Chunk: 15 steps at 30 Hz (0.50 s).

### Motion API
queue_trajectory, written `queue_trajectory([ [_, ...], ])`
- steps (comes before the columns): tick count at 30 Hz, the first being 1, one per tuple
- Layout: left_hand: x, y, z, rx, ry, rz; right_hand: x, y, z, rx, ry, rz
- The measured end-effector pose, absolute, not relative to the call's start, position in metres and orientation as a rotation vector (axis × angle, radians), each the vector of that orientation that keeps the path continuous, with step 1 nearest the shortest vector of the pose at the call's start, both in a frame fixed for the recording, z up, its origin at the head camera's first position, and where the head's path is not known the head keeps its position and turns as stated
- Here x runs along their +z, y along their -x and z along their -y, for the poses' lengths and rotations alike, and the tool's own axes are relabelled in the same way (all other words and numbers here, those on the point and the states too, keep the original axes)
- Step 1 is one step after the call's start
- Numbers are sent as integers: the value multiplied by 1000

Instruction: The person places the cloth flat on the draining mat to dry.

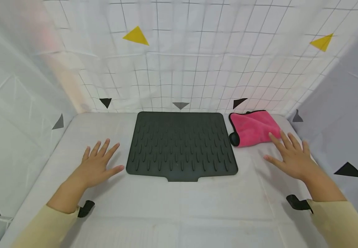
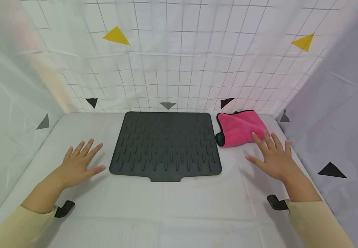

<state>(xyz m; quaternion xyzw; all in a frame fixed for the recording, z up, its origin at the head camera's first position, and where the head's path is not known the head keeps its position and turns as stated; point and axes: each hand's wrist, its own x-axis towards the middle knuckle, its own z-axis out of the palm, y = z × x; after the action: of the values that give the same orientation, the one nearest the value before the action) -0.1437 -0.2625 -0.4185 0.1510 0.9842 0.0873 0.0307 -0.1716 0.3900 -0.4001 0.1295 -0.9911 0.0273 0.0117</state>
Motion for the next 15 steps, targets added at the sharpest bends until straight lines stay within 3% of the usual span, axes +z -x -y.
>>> queue_trajectory([
  [15,-419,152,248,301,-450,-2941,-400,195,-385,217,-362,3133],
])
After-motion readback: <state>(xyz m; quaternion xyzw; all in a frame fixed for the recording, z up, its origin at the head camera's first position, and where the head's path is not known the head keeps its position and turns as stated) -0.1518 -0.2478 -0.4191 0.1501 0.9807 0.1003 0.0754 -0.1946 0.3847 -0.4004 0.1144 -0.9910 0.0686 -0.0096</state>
